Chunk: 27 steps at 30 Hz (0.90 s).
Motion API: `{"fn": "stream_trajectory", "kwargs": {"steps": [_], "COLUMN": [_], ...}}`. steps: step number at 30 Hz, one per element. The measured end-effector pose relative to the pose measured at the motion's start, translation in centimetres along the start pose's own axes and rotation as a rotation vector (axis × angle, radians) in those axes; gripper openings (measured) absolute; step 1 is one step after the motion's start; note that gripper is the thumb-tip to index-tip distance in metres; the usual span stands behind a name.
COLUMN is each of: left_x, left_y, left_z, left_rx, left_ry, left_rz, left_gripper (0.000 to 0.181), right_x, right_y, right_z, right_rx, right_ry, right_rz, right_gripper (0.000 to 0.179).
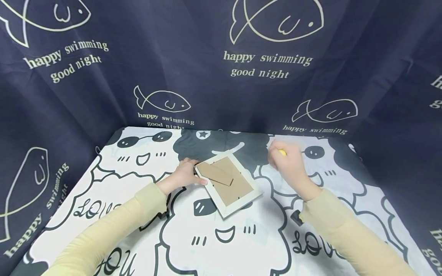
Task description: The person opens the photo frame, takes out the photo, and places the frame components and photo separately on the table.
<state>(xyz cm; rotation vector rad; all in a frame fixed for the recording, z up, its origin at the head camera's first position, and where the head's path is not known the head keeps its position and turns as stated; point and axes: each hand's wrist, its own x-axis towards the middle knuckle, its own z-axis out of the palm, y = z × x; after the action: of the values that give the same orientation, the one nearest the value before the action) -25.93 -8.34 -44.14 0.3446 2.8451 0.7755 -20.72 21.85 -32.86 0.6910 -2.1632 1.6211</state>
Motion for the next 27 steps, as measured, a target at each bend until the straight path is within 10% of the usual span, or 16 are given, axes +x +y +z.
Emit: {"fn": "stream_trajectory", "kwargs": {"steps": [9,17,27], "left_x": [-1.0,-1.7,-2.5], "left_y": [0.5,0.1,-0.1], "left_z": [0.4,0.2,0.7], "left_rx": [-0.147,-0.297,-0.495], "left_ry": [0.023,0.058,-0.021], "left_rz": [-0.04,-0.122,-0.173], "left_gripper": [0.094,0.087,0.082], "right_x": [-1.7,-3.1,-4.2], "right_y": [1.5,4.2,6.8], "right_z": [-1.0,-0.3,0.3], "right_rx": [-0.528,-0.687,-0.727], "right_ry": [-0.067,-0.103,-0.303], "right_rz": [0.205,0.166,0.344], "right_gripper": [0.036,0.022,0.009]}}
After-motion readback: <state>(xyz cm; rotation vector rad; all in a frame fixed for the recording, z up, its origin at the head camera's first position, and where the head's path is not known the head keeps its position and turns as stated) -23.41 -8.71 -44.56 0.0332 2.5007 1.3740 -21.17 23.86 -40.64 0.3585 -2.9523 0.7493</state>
